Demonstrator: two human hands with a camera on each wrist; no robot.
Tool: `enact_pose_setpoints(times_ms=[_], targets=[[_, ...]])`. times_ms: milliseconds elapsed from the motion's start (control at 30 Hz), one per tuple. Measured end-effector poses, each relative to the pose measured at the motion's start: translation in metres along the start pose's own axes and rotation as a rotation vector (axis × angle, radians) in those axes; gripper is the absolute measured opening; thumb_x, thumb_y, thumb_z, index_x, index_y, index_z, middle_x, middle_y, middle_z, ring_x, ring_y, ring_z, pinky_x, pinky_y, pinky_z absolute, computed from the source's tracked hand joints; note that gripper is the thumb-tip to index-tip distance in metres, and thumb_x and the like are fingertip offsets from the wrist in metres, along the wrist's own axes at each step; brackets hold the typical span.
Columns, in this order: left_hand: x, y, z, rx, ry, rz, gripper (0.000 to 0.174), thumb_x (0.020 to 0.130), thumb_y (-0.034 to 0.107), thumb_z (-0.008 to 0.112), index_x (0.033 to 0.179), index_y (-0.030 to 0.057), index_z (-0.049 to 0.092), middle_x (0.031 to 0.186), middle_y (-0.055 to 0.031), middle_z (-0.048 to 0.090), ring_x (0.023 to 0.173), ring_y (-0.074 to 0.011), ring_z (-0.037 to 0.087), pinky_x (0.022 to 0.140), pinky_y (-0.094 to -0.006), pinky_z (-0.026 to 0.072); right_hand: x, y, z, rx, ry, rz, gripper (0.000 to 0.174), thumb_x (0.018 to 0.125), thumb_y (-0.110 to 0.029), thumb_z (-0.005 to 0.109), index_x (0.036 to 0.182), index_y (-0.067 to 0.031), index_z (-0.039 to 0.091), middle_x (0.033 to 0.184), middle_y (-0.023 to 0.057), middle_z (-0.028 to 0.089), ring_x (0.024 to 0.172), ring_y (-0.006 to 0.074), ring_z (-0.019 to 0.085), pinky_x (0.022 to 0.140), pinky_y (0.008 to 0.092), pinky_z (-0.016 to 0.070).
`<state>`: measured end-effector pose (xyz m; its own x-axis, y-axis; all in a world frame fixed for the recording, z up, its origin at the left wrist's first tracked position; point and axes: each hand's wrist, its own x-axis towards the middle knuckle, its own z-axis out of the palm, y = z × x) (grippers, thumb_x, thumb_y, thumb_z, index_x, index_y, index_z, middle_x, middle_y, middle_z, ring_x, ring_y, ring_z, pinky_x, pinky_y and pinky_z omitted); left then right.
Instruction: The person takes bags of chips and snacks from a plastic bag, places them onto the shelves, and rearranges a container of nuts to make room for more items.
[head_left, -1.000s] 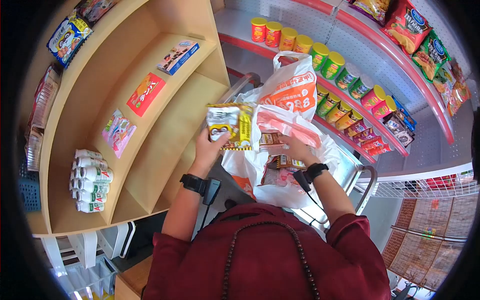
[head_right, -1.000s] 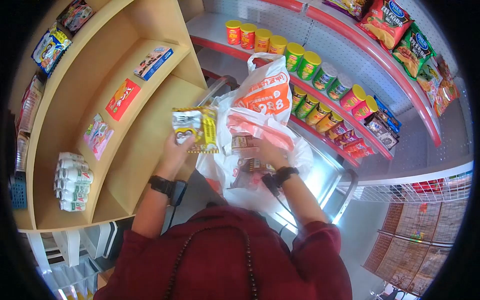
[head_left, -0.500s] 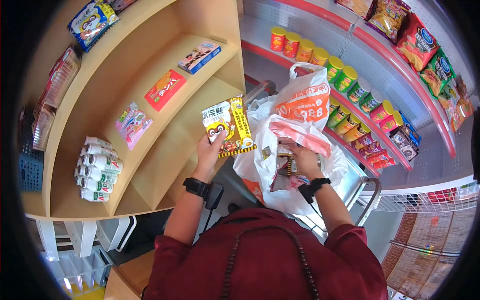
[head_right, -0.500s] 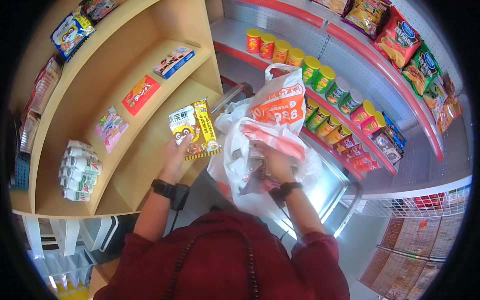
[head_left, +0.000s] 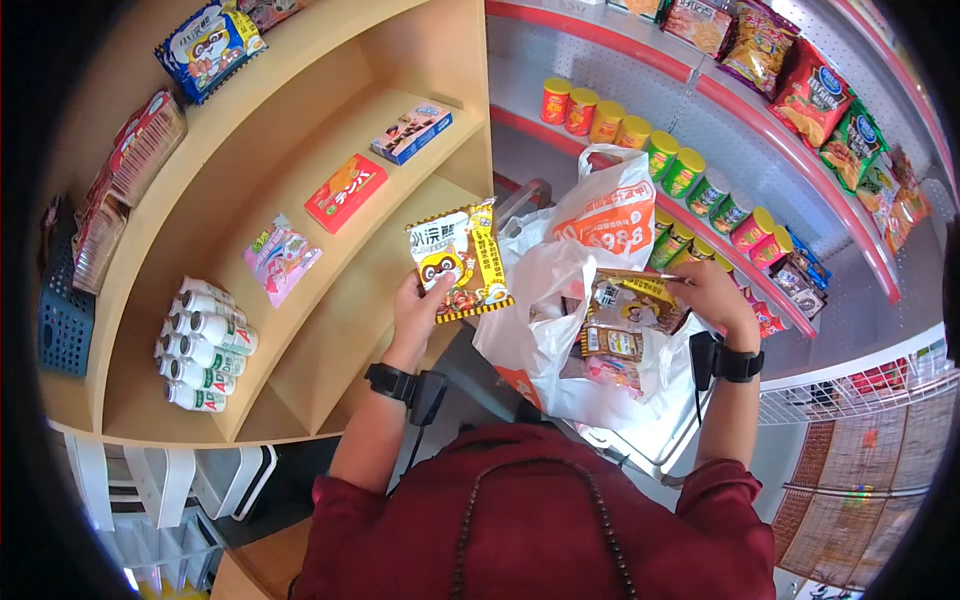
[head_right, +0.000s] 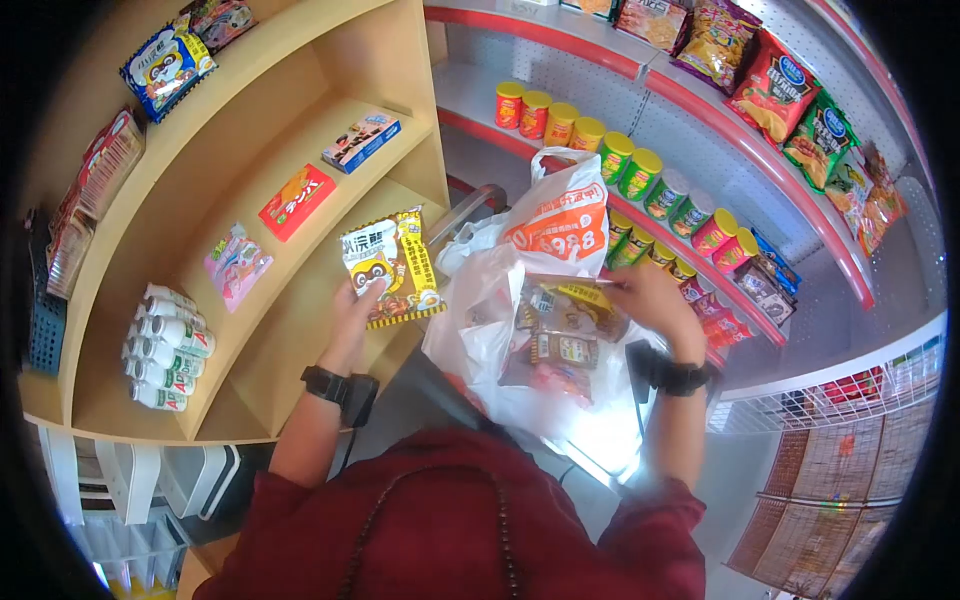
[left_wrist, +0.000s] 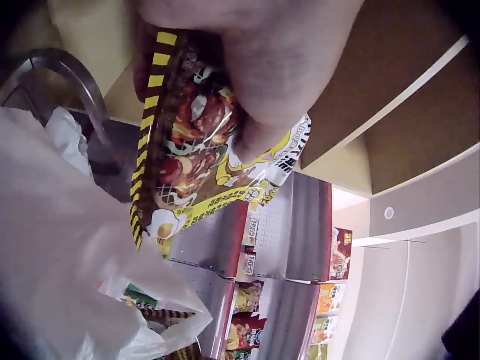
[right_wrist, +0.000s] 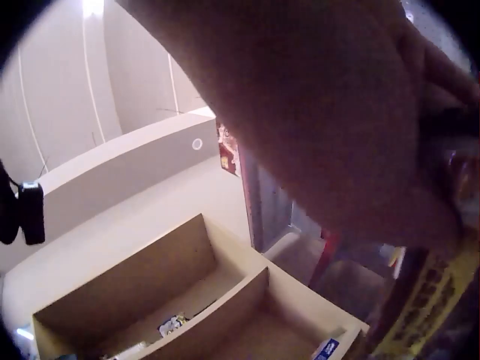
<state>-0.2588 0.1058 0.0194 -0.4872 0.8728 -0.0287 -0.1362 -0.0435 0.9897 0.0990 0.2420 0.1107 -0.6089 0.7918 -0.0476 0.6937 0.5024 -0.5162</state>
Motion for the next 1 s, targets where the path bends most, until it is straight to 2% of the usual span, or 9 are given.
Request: enact_pose_setpoints(times_ms=[233,333,400,467,533,633,733,900,1000], targets=[[-0.01,0.021,-0.024,-0.02,-0.047,0.073,0.027,0.079,0.011,0.062,0.1,-0.0028,0.051,0.094,-0.0069,0.059,0.081,-0.0095,0.056,0.073,-0.0234,0.0447,0.004,-0.017,-0.022,-0.593,0.261,0.338,0.021,0.073,-0.021,0.052,0.084,-0.0065,0.063,0.075,0.0181,0.06,0.075,0.0332,0.059,0.064,0.0419,0.0467],[-0.011,0.023,-0.033,-0.018,-0.029,0.061,0.028,0.08,0.012,0.062,0.102,-0.0027,0.05,0.095,-0.0067,0.059,0.082,-0.0094,0.056,0.074,-0.0235,0.0441,0.008,-0.035,-0.024,-0.376,0.584,0.276,0.02,0.074,-0.021,0.053,0.085,-0.0066,0.063,0.077,0.0189,0.06,0.075,0.0344,0.059,0.064,0.0433,0.046],[-0.011,0.025,-0.037,-0.015,-0.01,0.073,0.029,0.08,0.012,0.062,0.102,-0.0027,0.05,0.095,-0.0066,0.059,0.082,-0.0093,0.055,0.074,-0.0235,0.0439,0.02,-0.036,-0.009,-0.228,0.649,0.158,0.016,0.077,-0.018,0.054,0.082,-0.0042,0.062,0.07,0.0143,0.062,0.065,0.0269,0.06,0.058,0.0372,0.0458],[-0.013,0.03,-0.039,-0.013,0.016,0.085,0.029,0.08,0.013,0.062,0.102,-0.0026,0.05,0.095,-0.0065,0.059,0.083,-0.0093,0.055,0.075,-0.0234,0.0437,0.037,-0.043,0.016,0.501,0.612,-0.012,0.013,0.081,-0.014,0.054,0.081,-0.0022,0.061,0.067,0.004,0.06,0.059,0.0129,0.055,0.054,0.0275,0.0427],[-0.015,0.037,-0.042,-0.033,0.019,0.093,0.03,0.08,0.014,0.062,0.102,-0.0025,0.05,0.095,-0.0063,0.059,0.083,-0.009,0.055,0.075,-0.0235,0.0436,0.048,-0.073,0.047,0.894,0.477,-0.032,0.013,0.084,-0.013,0.053,0.084,-0.0024,0.061,0.072,-0.003,0.057,0.062,0.0036,0.048,0.055,0.0195,0.0389],[-0.023,0.05,-0.047,-0.054,0.01,0.117,0.031,0.081,0.015,0.061,0.104,-0.0027,0.049,0.096,-0.0065,0.058,0.084,-0.009,0.054,0.075,-0.0242,0.0438,0.061,-0.122,0.092,1.334,0.208,-0.038,0.015,0.085,-0.014,0.051,0.092,-0.0026,0.059,0.082,0.001,0.06,0.071,0.0072,0.054,0.063,0.0214,0.0431],[-0.028,0.061,-0.055,-0.059,0.025,0.133,0.03,0.082,0.014,0.059,0.104,-0.0031,0.049,0.097,-0.0062,0.058,0.084,-0.0089,0.054,0.075,-0.0244,0.0441,0.068,-0.162,0.127,1.506,-0.029,-0.034,0.019,0.087,-0.015,0.049,0.099,-0.0016,0.055,0.091,0.0048,0.06,0.079,0.011,0.057,0.07,0.0243,0.0457],[-0.023,0.058,-0.079,-0.164,0.059,0.201,0.028,0.084,0.014,0.056,0.105,-0.0025,0.049,0.095,-0.0042,0.058,0.084,-0.0081,0.054,0.074,-0.0235,0.0441,0.073,-0.203,0.157,1.569,-0.114,0.062,0.023,0.085,-0.017,0.054,0.102,-0.0017,0.054,0.095,0.0036,0.06,0.082,0.0093,0.056,0.07,0.023,0.0451],[-0.025,0.062,-0.089,-0.119,0.065,0.198,0.037,0.08,0.013,0.061,0.109,-0.0021,0.044,0.098,-0.0043,0.056,0.088,-0.0094,0.053,0.077,-0.0243,0.044,0.077,-0.217,0.165,1.386,-0.115,-0.115,0.029,0.081,-0.014,0.059,0.106,-0.0011,0.052,0.095,0.0029,0.059,0.082,0.0088,0.055,0.071,0.0232,0.0441]])
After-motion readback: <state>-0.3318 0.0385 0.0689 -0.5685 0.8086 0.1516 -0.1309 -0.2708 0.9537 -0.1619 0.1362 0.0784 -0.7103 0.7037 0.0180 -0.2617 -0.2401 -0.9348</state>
